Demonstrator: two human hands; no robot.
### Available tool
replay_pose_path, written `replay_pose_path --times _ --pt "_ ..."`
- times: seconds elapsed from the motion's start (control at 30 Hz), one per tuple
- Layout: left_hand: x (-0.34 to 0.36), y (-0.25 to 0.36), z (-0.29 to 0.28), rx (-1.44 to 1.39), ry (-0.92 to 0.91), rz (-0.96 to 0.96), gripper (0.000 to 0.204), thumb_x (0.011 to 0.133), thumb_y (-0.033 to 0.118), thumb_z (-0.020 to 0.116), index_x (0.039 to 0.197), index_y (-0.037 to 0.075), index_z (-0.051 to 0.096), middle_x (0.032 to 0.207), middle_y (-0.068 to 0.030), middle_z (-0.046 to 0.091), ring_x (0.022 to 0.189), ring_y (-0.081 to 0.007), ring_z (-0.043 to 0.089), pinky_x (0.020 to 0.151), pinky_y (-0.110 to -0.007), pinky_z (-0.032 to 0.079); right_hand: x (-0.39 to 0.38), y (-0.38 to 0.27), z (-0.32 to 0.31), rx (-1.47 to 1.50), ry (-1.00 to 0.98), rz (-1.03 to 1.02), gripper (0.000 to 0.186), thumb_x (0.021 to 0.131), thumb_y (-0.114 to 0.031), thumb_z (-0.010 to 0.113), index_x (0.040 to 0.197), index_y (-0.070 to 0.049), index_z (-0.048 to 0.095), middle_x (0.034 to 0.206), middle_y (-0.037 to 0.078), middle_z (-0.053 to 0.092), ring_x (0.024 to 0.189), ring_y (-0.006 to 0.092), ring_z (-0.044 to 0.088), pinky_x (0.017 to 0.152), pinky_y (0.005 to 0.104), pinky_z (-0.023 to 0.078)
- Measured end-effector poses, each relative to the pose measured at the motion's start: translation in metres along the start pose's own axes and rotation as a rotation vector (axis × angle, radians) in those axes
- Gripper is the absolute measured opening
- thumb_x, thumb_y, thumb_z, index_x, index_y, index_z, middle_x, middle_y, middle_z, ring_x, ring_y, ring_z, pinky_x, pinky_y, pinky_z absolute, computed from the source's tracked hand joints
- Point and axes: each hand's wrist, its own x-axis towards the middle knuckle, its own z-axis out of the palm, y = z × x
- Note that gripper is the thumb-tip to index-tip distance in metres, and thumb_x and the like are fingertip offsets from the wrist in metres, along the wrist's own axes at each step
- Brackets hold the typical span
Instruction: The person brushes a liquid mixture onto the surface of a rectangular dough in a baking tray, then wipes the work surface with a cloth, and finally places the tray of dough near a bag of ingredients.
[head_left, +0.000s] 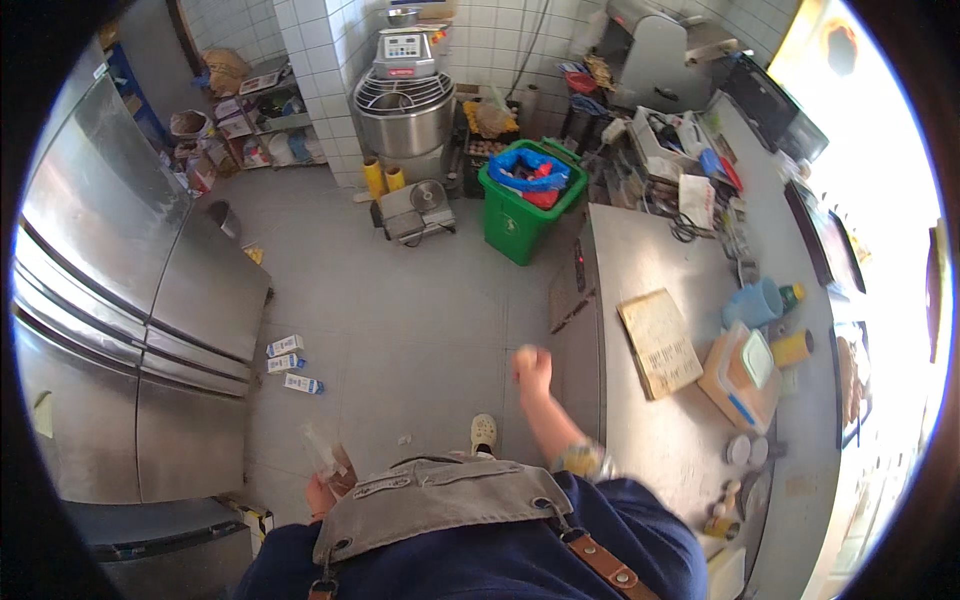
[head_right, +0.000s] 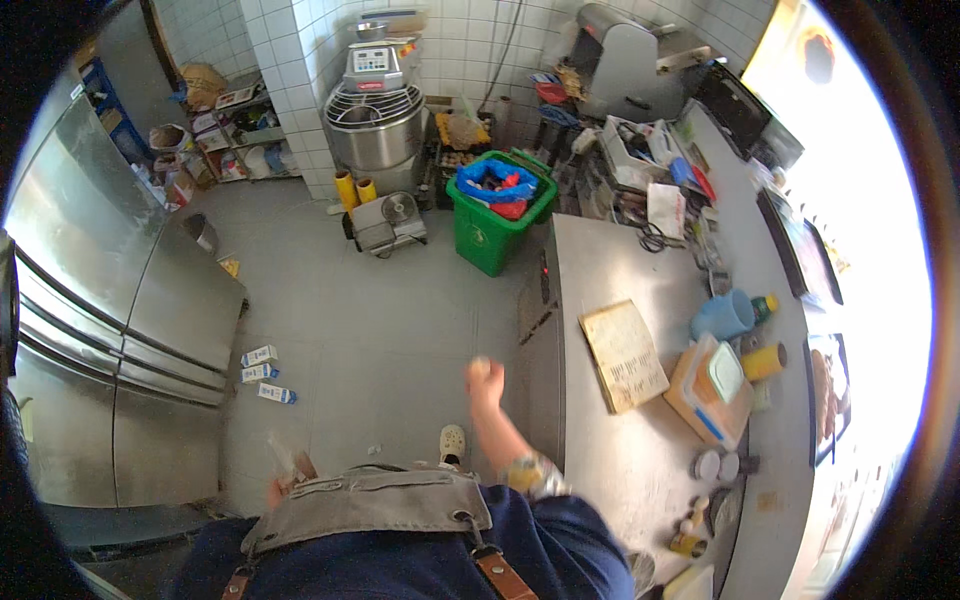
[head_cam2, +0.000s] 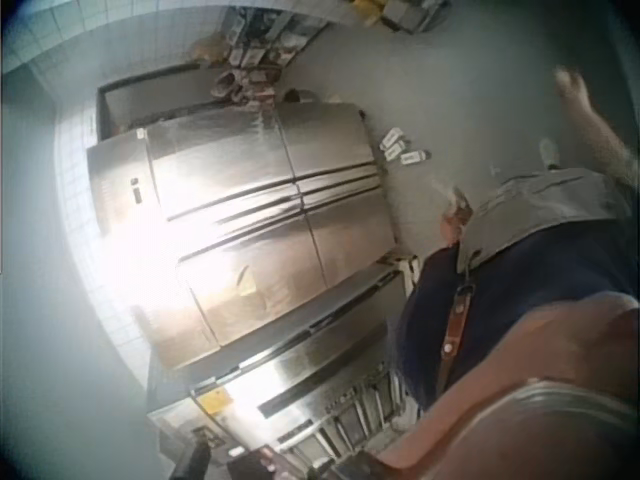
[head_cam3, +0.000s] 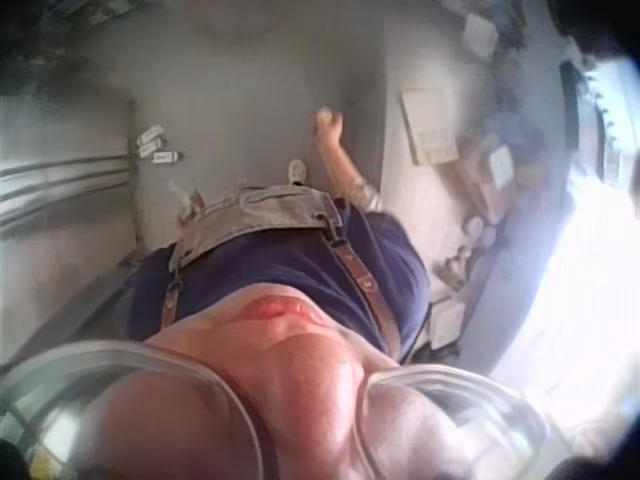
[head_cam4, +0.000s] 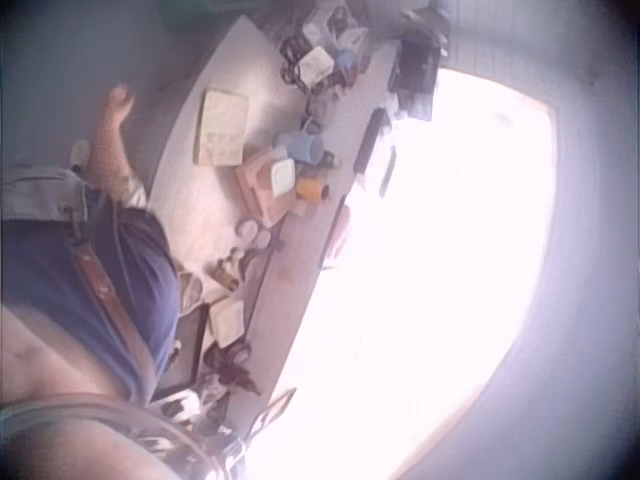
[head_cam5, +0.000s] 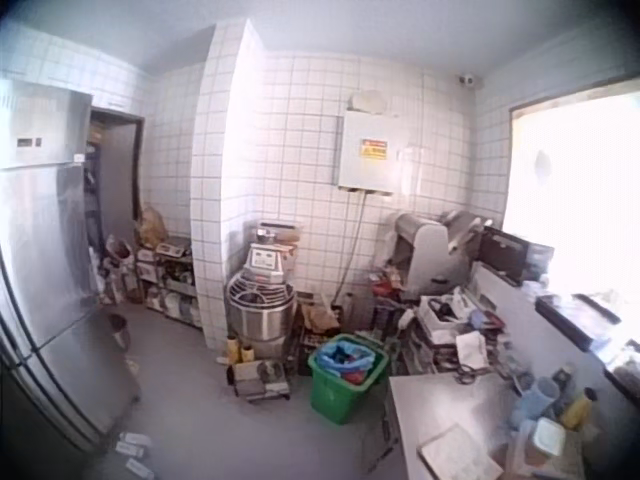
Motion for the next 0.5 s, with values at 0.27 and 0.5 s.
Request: replay_pose_path --times 0.27,0.5 --pt "-0.022 0.021 0.025 0.603 0.184 0.076 0.031 0.096 0.025 0.053 0.118 0.002 0.059 0.099 -0.0192 0.066 0.079 -0.0334 0.065 0.067 -0.04 0.051 0.289 -0.233 0.16 -0.329 0.517 -0.129 0.081 0.066 -0.031 0.087 0.127 0.002 0.046 0.115 0.019 0.06 0.084 0.0281 0.066 0.061 0.0377 0.055" --pt "0.079 0.034 0.05 -0.274 -0.212 -0.082 0.03 0.093 0.031 0.056 0.106 0.004 0.063 0.084 -0.0176 0.067 0.074 -0.0329 0.065 0.067 -0.039 0.05 0.115 0.009 0.054 -1.11 -0.382 -0.456 0.053 0.082 -0.032 0.07 0.125 -0.005 0.056 0.115 0.021 0.062 0.109 0.0345 0.059 0.09 0.0454 0.049"
